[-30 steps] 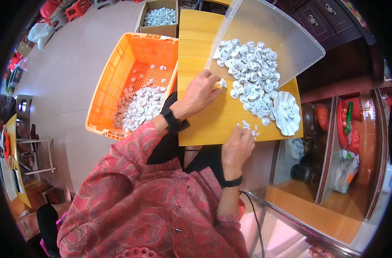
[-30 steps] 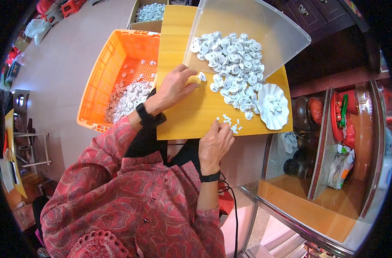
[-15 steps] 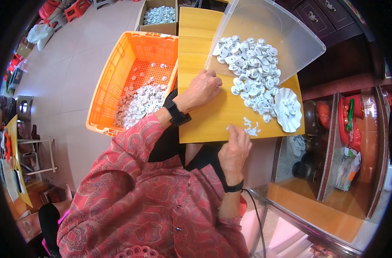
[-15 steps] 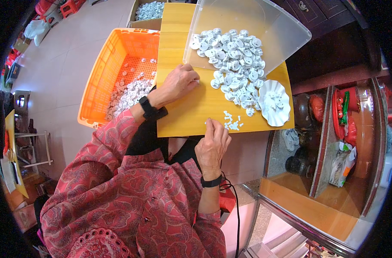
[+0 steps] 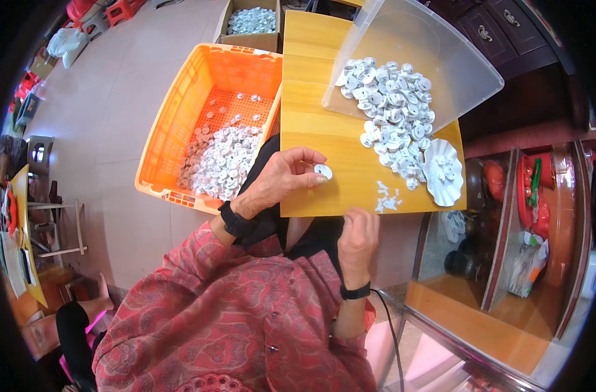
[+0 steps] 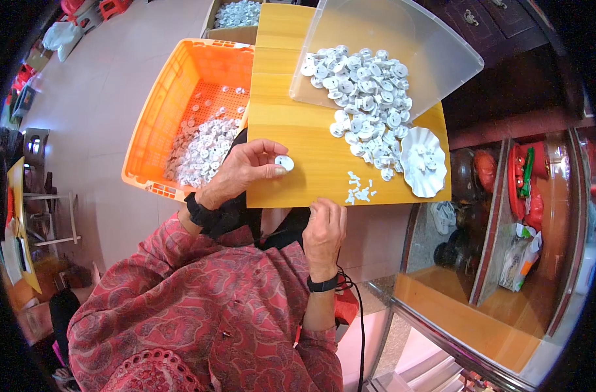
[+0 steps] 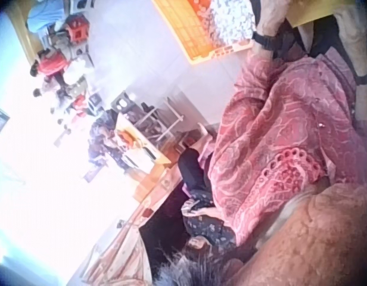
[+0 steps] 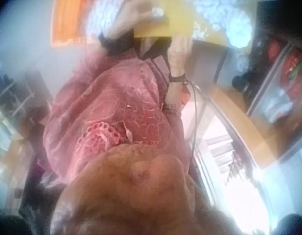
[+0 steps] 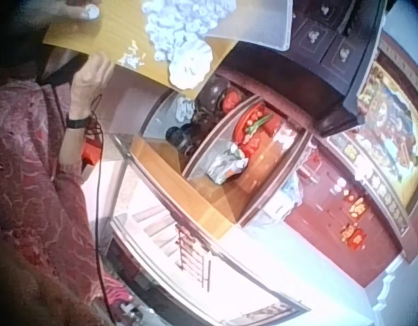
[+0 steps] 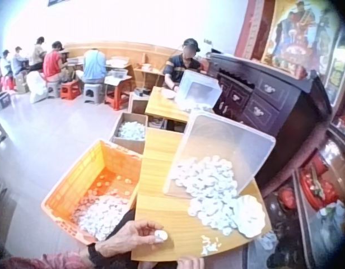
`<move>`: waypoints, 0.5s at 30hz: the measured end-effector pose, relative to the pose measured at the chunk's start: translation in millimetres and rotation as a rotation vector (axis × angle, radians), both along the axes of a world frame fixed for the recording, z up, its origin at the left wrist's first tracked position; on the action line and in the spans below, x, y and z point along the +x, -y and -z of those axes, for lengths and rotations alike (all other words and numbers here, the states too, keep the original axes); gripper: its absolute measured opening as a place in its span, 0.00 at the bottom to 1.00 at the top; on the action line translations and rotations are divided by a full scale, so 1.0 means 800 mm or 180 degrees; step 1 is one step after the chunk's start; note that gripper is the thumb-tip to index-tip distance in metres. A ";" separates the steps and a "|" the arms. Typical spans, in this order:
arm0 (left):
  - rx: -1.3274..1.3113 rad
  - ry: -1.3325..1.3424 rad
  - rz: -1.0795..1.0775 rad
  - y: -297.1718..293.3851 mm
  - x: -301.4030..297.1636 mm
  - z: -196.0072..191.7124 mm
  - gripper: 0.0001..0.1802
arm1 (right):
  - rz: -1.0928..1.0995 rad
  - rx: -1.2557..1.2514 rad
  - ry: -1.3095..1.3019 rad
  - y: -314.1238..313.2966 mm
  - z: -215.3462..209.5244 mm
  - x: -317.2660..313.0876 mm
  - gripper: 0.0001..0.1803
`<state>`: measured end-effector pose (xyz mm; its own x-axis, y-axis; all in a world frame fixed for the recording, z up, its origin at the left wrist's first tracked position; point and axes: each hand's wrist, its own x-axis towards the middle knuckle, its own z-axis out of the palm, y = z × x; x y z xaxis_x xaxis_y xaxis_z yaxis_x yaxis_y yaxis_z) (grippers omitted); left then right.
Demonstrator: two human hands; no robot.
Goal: The recorder is manually assembling small white plastic components by joining two parts together.
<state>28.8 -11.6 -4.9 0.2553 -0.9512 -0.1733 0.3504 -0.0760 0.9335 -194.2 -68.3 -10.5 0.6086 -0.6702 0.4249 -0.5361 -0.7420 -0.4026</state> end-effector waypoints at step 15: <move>-0.0397 -0.0857 0.0091 -0.026 -0.014 0.014 0.20 | -0.0043 0.1297 0.1015 -0.020 -0.045 0.057 0.07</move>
<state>17.7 9.5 -16.3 0.1886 -0.9756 -0.1125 0.5861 0.0199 0.8100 -148.4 -51.9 25.5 0.5011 -0.8130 0.2966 -0.3312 -0.4968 -0.8022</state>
